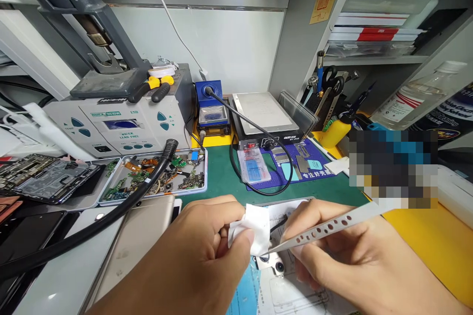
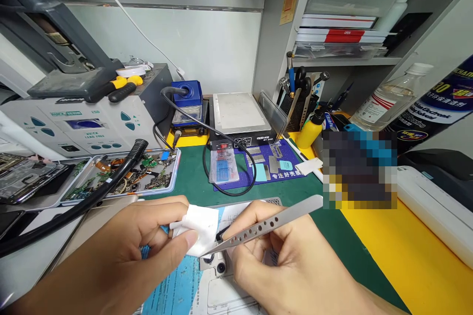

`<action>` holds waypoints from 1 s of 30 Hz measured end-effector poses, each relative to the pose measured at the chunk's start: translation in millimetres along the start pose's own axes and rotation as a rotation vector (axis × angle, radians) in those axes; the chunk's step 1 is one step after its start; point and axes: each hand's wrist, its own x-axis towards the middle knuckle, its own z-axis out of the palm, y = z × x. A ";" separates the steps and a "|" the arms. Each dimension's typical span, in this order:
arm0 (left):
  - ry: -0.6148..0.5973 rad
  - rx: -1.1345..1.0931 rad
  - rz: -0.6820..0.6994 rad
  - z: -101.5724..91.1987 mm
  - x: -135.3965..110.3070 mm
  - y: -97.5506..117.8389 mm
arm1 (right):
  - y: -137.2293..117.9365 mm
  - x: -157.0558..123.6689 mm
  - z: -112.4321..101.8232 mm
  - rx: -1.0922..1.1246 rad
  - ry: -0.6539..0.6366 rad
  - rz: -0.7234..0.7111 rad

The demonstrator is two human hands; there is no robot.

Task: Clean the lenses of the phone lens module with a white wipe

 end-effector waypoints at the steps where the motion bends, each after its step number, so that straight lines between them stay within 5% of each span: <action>1: 0.011 0.003 0.007 0.2 -0.1 0.1 | -0.2 0.6 0.1 0.001 -0.004 -0.001; 30: 0.065 0.038 0.029 0.5 -3.3 1.5 | -2.5 -0.4 1.7 -0.041 0.000 -0.016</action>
